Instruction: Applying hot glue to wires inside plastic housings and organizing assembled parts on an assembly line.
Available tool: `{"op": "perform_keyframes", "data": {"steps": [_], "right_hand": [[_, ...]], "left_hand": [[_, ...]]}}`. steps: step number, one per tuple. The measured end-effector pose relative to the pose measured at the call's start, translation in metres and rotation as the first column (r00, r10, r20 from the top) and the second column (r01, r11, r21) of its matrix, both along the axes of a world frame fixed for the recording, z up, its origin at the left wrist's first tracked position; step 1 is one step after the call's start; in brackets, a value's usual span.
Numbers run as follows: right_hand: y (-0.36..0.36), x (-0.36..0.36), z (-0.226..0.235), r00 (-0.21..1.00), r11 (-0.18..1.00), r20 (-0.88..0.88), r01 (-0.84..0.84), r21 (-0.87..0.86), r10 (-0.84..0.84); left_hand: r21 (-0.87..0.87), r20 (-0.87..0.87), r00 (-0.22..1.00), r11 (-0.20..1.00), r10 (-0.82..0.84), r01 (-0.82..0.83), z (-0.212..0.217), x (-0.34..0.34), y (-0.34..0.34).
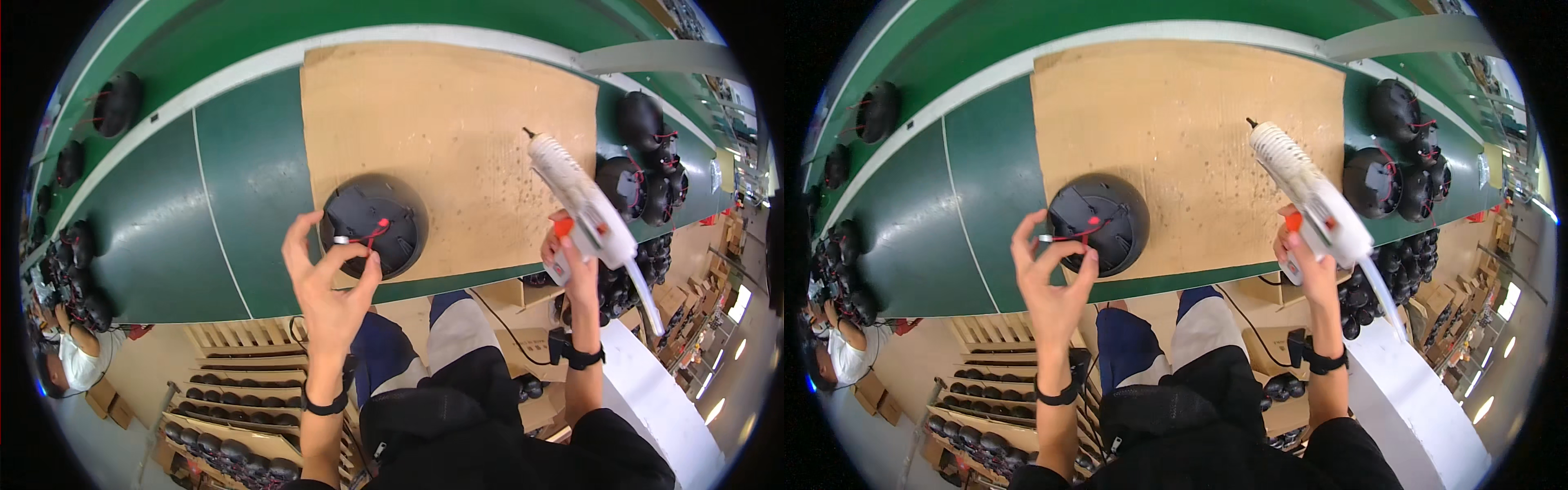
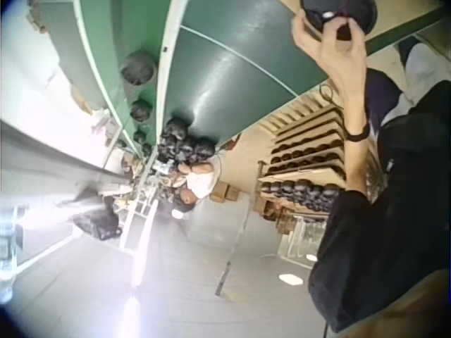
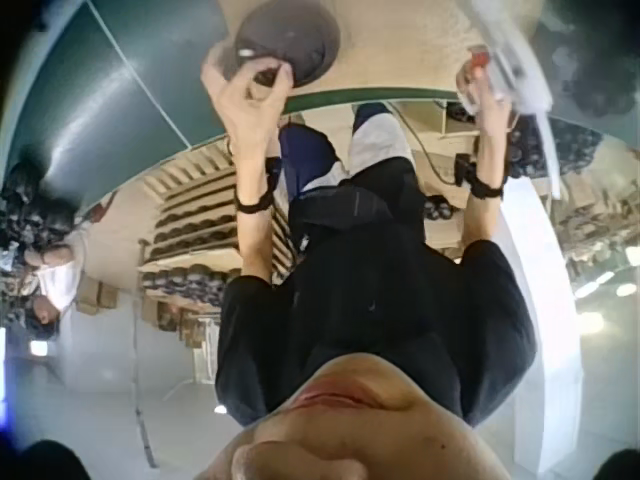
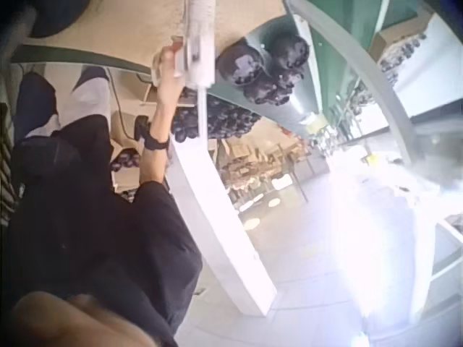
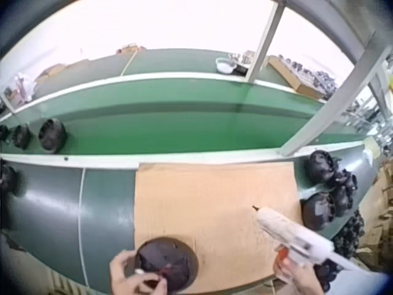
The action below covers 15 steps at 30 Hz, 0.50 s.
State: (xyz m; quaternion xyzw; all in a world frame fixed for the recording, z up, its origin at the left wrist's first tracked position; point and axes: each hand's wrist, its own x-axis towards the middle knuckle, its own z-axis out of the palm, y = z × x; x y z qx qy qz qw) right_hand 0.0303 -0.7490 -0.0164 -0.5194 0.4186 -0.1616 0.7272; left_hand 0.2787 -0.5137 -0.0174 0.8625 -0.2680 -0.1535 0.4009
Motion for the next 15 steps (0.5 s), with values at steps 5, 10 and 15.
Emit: {"op": "perform_keyframes", "data": {"steps": [5, 10, 15], "right_hand": [[0.023, -0.003, 0.039, 0.985, 0.985, -0.047, -0.163, 0.049, 0.166], [0.047, -0.017, 0.062, 0.765, 0.841, -0.351, -0.504, 0.195, 0.540], [0.070, 0.061, 0.076, 0.553, 0.603, -0.534, -0.791, -0.097, 0.639]], "left_hand": [[-0.162, -0.234, 0.965, 0.983, -0.120, 0.083, 0.000, 0.039, 0.008], [-0.322, -0.340, 0.847, 0.897, -0.408, 0.303, -0.018, 0.085, 0.000], [-0.355, -0.342, 0.838, 0.884, -0.425, 0.304, -0.038, 0.087, -0.011]]}}
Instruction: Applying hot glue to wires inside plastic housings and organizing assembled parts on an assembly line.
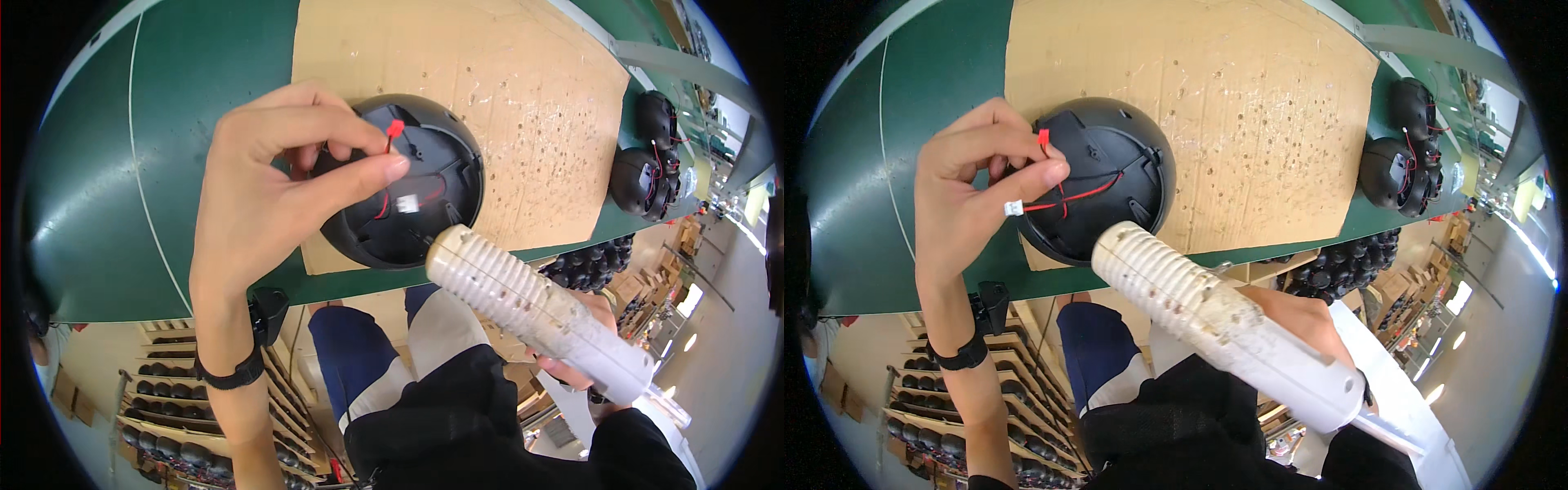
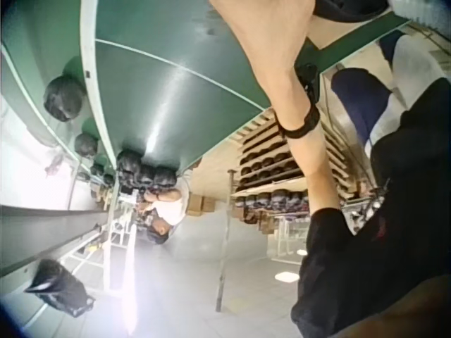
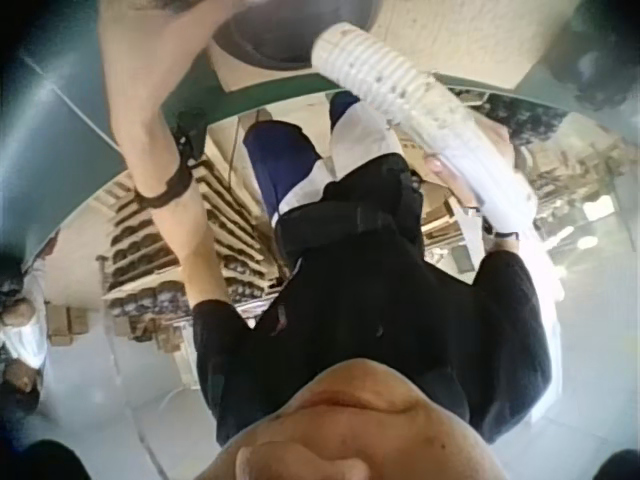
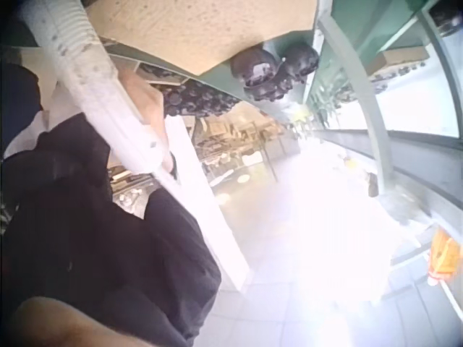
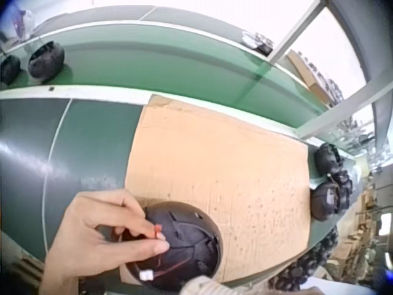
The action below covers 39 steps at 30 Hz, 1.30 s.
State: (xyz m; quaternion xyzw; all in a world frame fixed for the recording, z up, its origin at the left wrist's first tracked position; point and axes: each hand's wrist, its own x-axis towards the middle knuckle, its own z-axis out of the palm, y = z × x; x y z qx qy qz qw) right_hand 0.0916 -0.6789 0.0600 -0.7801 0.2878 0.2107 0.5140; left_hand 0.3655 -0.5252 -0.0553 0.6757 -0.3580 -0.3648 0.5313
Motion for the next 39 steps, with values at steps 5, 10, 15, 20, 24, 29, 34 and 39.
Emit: {"op": "perform_keyframes", "data": {"steps": [5, 10, 15, 20, 24, 29, 34, 39], "right_hand": [[0.027, 0.015, -0.013, 0.973, 0.986, 0.221, 0.097, -0.137, -0.065], [0.037, 0.027, -0.012, 0.983, 0.971, 0.181, 0.040, -0.237, 0.004], [0.033, 0.035, -0.012, 0.964, 0.970, 0.237, -0.067, -0.234, 0.124], [0.029, 0.032, 0.011, 0.961, 0.947, 0.123, -0.214, -0.239, 0.248], [0.029, 0.033, 0.005, 0.940, 0.933, 0.169, -0.246, -0.263, 0.295], [0.029, 0.033, 0.001, 0.917, 0.915, 0.202, -0.277, -0.295, 0.343], [0.031, 0.034, 0.017, 0.938, 0.883, 0.002, -0.325, -0.338, 0.346], [0.028, 0.033, 0.011, 0.967, 0.945, 0.060, -0.226, -0.238, 0.246]], "left_hand": [[-0.053, -0.043, 0.995, 0.995, 0.087, -0.089, -0.005, -0.006, 0.003], [-0.095, -0.037, 0.994, 0.990, 0.104, -0.107, -0.010, -0.008, 0.008], [-0.106, -0.004, 0.995, 0.989, 0.102, -0.102, -0.018, -0.009, 0.016], [-0.151, -0.027, 0.994, 0.982, 0.108, -0.111, -0.009, -0.008, 0.002], [-0.132, -0.019, 0.993, 0.984, 0.117, -0.118, -0.013, -0.010, 0.009], [-0.142, 0.017, 0.989, 0.980, 0.145, -0.141, -0.014, -0.012, 0.020], [-0.144, 0.012, 0.982, 0.972, 0.190, -0.186, 0.003, -0.015, 0.039], [-0.116, -0.009, 0.986, 0.979, 0.168, -0.168, 0.006, -0.031, 0.063]]}}
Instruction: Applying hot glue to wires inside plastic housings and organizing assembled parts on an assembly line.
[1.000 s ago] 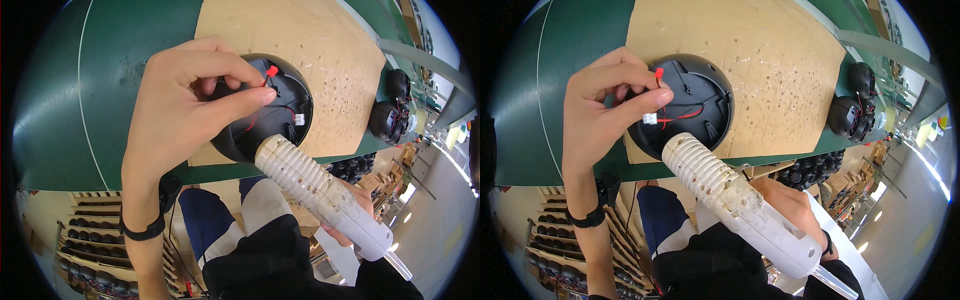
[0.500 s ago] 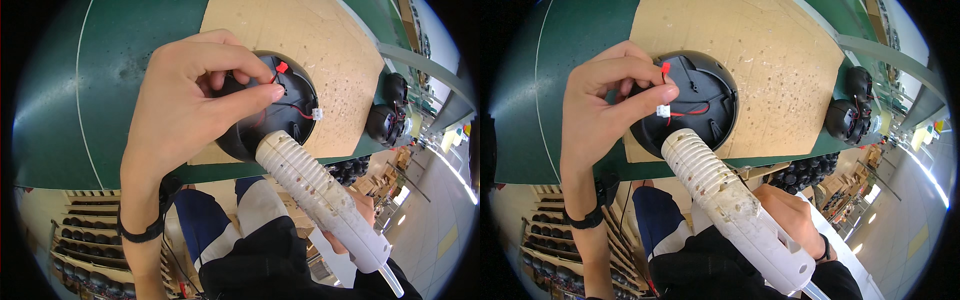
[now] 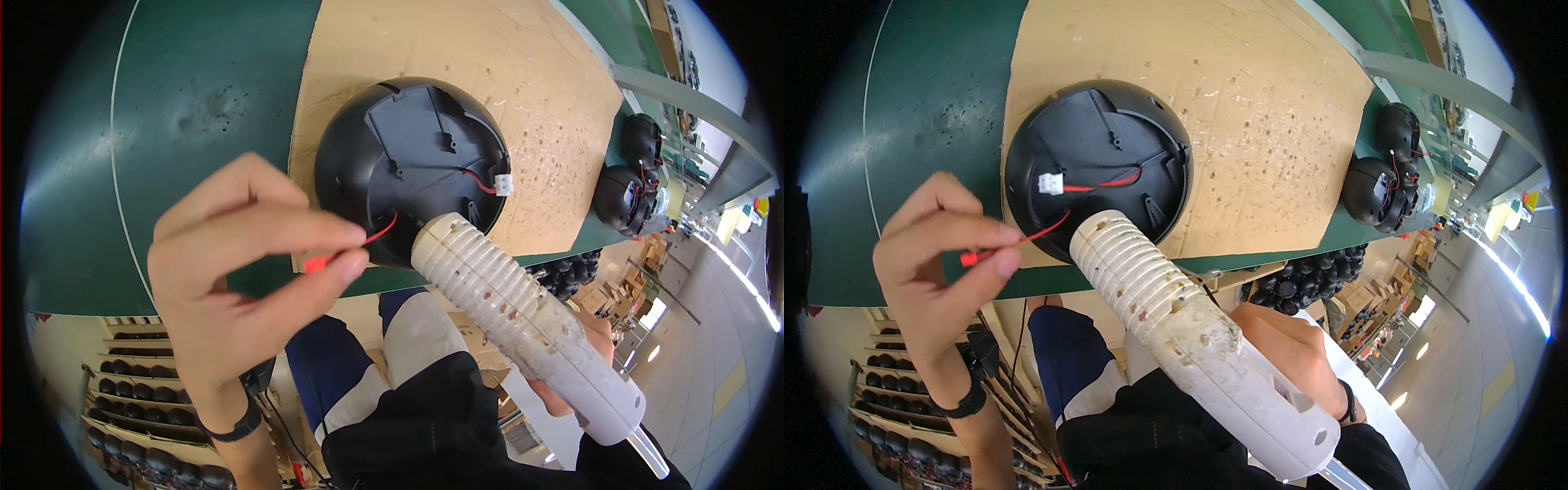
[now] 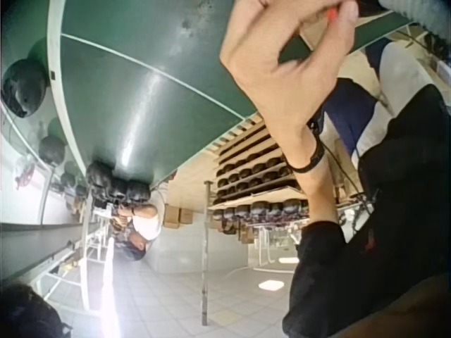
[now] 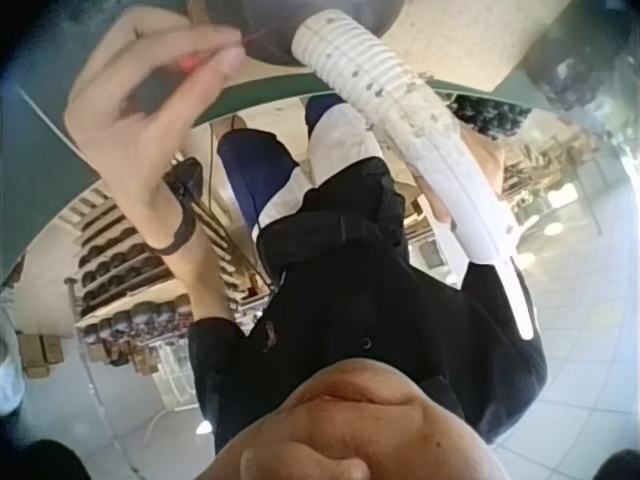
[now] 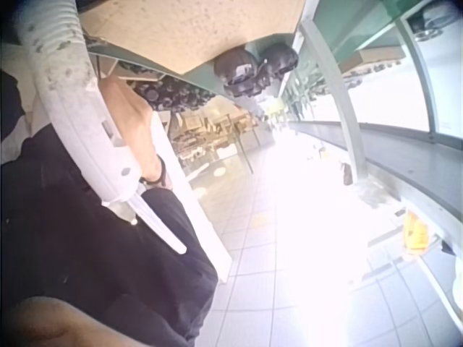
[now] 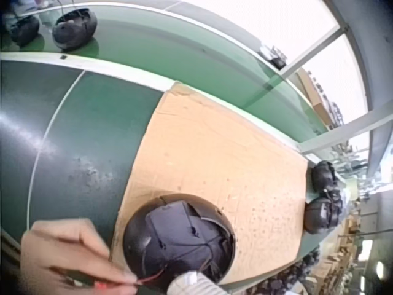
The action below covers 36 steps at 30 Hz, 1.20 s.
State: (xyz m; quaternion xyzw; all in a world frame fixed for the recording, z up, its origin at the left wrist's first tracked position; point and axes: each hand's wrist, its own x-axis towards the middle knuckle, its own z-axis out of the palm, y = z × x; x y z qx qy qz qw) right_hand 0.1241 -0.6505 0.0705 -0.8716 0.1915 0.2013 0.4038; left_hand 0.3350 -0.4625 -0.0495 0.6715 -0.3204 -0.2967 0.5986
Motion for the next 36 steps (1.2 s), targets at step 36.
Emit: {"op": "perform_keyframes", "data": {"steps": [36], "right_hand": [[-0.021, -0.014, 0.000, 0.997, 0.998, 0.058, 0.041, 0.053, -0.044]], "left_hand": [[-0.069, 0.079, 0.664, 0.660, -0.744, 0.748, 0.025, 0.063, -0.087]]}}
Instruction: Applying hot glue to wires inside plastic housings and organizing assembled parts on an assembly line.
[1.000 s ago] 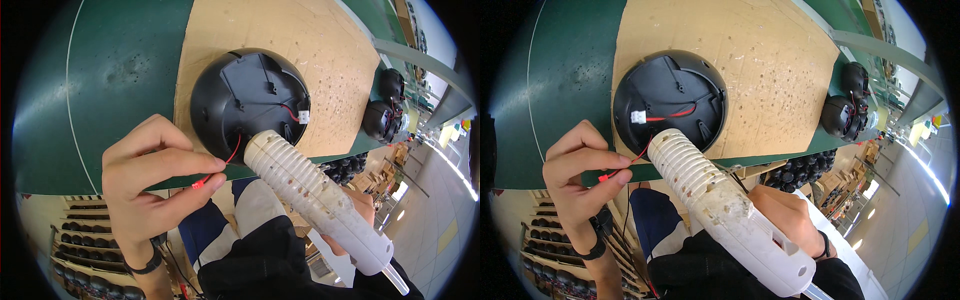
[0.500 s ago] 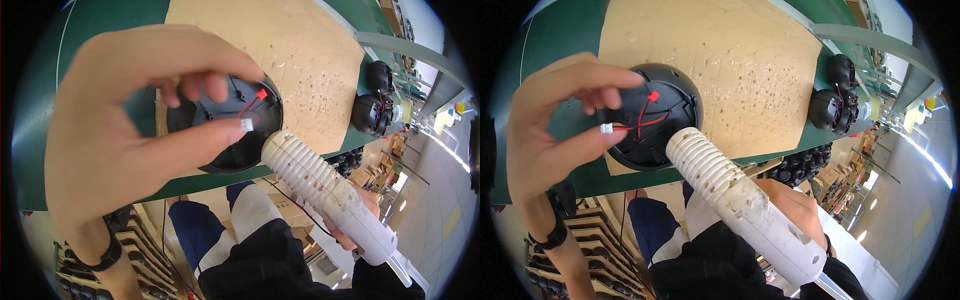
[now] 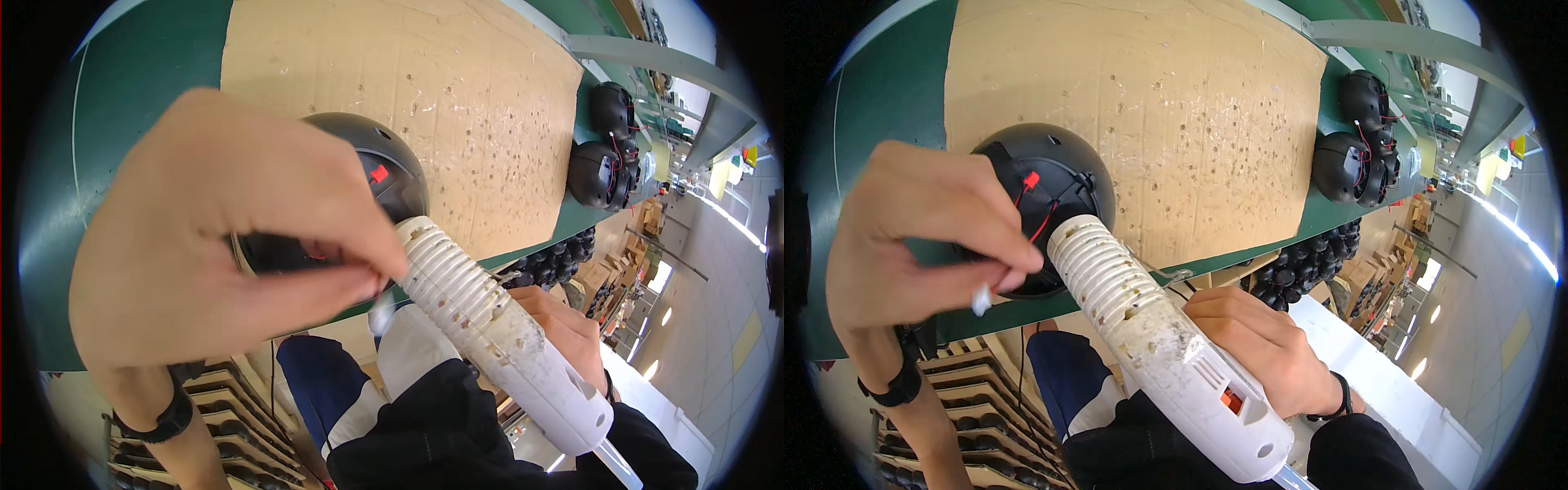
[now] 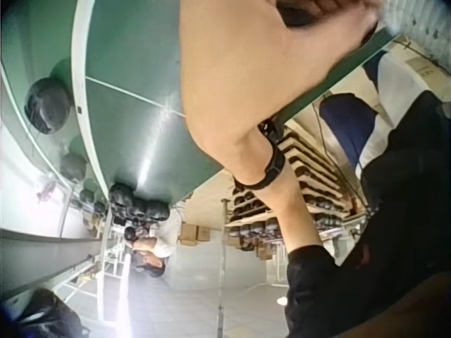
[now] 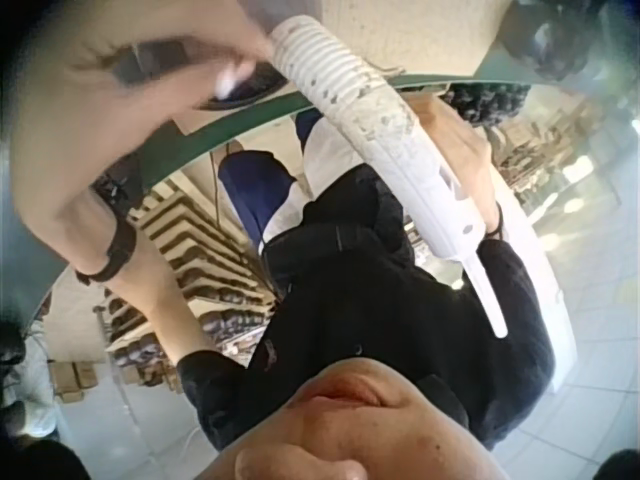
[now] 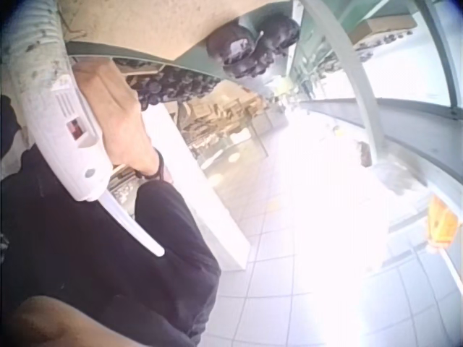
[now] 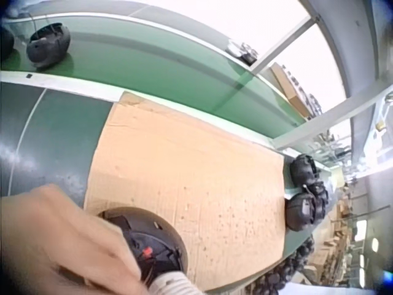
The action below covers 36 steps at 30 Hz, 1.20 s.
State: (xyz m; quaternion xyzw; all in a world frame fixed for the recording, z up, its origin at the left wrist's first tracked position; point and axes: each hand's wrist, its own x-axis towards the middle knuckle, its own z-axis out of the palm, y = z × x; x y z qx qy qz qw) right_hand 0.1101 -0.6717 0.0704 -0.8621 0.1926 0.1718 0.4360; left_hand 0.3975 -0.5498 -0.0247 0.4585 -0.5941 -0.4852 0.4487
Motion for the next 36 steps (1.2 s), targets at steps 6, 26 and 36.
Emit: {"op": "perform_keyframes", "data": {"steps": [6, 26, 36], "right_hand": [[-0.002, 0.002, -0.003, 1.000, 1.000, 0.002, 0.000, -0.029, 0.000], [0.003, 0.009, 0.009, 0.996, 0.995, -0.087, 0.012, -0.102, -0.021], [0.000, 0.008, 0.008, 0.997, 0.993, -0.068, 0.023, -0.117, -0.031]], "left_hand": [[-0.014, 0.121, 0.863, 0.870, 0.491, -0.493, -0.005, -0.032, -0.022], [0.052, 0.000, 0.847, 0.846, 0.532, -0.531, -0.008, -0.026, -0.007], [0.083, 0.086, 0.882, 0.879, 0.463, -0.469, -0.011, -0.025, 0.035]]}}
